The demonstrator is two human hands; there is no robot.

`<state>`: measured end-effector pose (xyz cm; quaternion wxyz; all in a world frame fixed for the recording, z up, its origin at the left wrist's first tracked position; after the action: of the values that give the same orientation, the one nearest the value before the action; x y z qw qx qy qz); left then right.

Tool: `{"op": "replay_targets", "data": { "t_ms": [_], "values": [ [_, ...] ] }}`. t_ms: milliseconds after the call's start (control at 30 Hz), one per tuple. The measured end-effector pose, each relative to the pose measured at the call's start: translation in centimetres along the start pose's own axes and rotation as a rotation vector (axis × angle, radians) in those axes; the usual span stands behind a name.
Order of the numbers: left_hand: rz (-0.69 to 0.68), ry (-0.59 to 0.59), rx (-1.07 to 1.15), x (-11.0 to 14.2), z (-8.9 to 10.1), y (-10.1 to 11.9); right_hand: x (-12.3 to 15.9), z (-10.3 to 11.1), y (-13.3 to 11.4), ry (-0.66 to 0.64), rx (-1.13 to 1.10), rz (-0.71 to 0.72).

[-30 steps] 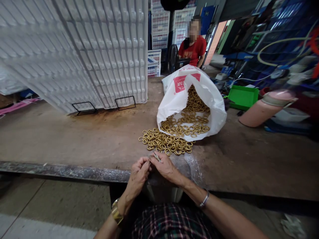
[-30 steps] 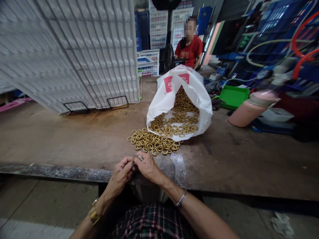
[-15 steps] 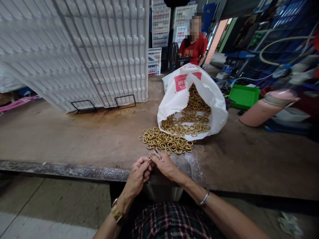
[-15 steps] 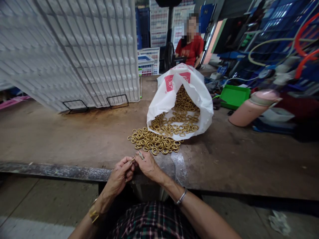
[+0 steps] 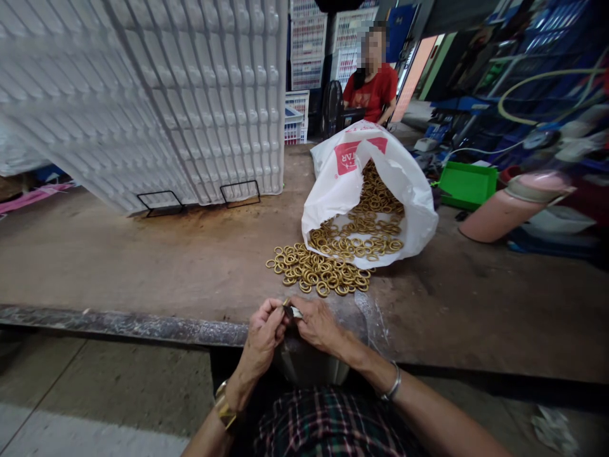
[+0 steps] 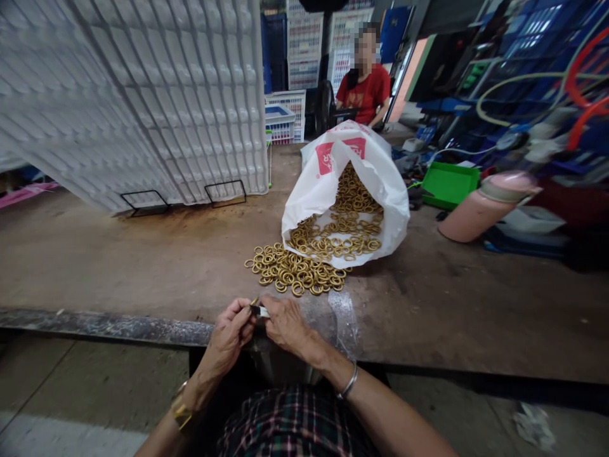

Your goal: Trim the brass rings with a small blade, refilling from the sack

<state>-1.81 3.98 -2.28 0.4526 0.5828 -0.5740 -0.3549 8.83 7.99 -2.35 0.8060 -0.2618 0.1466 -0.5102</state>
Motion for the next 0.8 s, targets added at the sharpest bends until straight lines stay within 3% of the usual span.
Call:
{"op": "replay_targets", "data": {
  "t_ms": [200,800],
  "values": [
    [-0.007,0.030,-0.092,0.1,0.3,-0.1,0.1,0.6,-0.5,-0.019,0.080,-0.008],
    [-0.057,0.057,-0.178,0.6,0.5,0.3,-0.1,1.0,-1.0,-0.049,0.264,-0.214]
  ]
}}
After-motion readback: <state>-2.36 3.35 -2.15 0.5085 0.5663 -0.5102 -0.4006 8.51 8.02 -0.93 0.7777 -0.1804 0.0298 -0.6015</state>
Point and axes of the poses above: each hand's wrist, its own x-axis away from the middle knuckle, its own z-axis out of the back of the hand, y = z × x, the point moved 5 cm from there along -x, towards the middle knuckle, and after that the axes turned 11 degrees about -z, right-handed, at the moved point
